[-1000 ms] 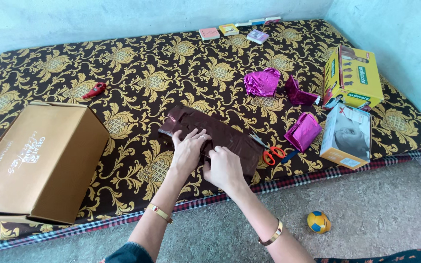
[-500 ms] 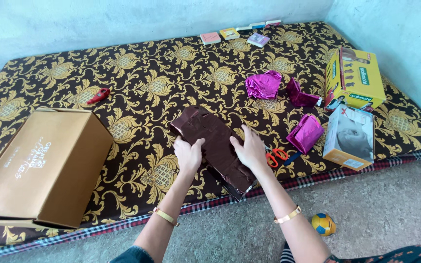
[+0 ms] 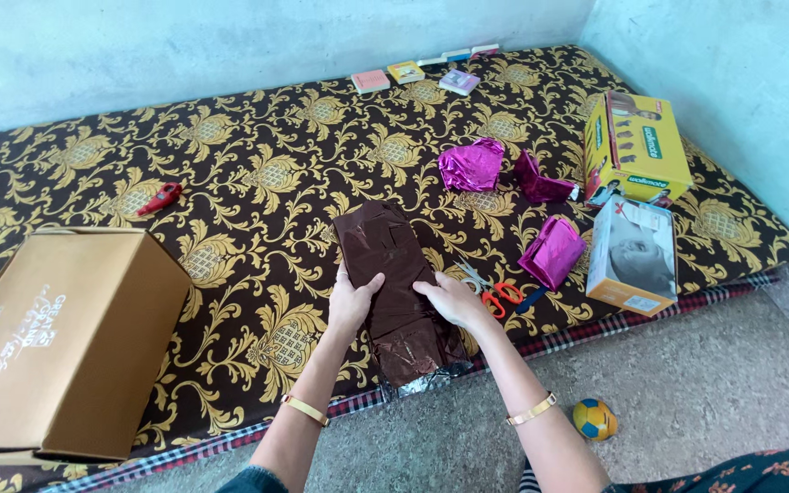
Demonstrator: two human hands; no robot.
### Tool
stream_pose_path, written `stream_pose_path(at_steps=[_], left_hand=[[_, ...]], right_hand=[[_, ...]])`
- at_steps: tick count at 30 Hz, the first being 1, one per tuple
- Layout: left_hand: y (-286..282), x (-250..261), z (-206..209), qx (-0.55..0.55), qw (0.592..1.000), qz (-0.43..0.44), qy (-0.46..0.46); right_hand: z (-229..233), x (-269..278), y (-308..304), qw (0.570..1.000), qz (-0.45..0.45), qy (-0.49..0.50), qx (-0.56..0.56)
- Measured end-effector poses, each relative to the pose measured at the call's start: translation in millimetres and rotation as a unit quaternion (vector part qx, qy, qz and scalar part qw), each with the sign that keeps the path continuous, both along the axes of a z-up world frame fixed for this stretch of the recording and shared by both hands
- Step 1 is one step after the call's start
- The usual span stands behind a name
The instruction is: The person wraps a rectangular object with brown wrapping paper on a patterned mat. They use clear tape to secure the paper and scissors to cut the tape. The person folds the paper edges and tapes them down to complete the wrapping.
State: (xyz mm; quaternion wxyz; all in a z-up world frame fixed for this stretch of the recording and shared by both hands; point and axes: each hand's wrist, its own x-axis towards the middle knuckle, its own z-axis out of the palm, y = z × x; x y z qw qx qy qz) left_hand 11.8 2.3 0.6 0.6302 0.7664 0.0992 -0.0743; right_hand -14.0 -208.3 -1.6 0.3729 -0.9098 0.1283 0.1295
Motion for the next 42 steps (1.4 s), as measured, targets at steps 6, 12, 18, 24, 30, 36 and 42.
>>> stream_pose_path(at_steps=[6, 12, 18, 24, 30, 36, 42], left_hand=[[-6, 5, -3, 0.042, 0.999, -0.011, -0.003], [-11, 5, 5, 0.05, 0.998, -0.034, -0.016], [-20, 0, 46, 0.015, 0.99, -0.047, -0.131], [-24, -3, 83, -0.08, 0.951, -0.081, -0.289], [-18, -5, 81, -0.138, 0.938, -0.104, -0.302], [-13, -13, 63, -0.13, 0.926, -0.125, -0.331], [-4, -23, 57, -0.122, 0.929, -0.118, -0.329]], right_hand=[[8, -4, 9, 0.998, -0.033, 0.03, 0.049], [9, -12, 10, 0.999, -0.027, -0.039, 0.016], [17, -15, -1, 0.966, 0.013, -0.254, 0.053], [39, -27, 2, 0.95, -0.007, -0.301, 0.089], [47, -37, 7, 0.926, -0.012, -0.363, 0.107], [36, -45, 6, 0.926, -0.003, -0.354, 0.131], [31, -50, 6, 0.911, 0.019, -0.389, 0.132]])
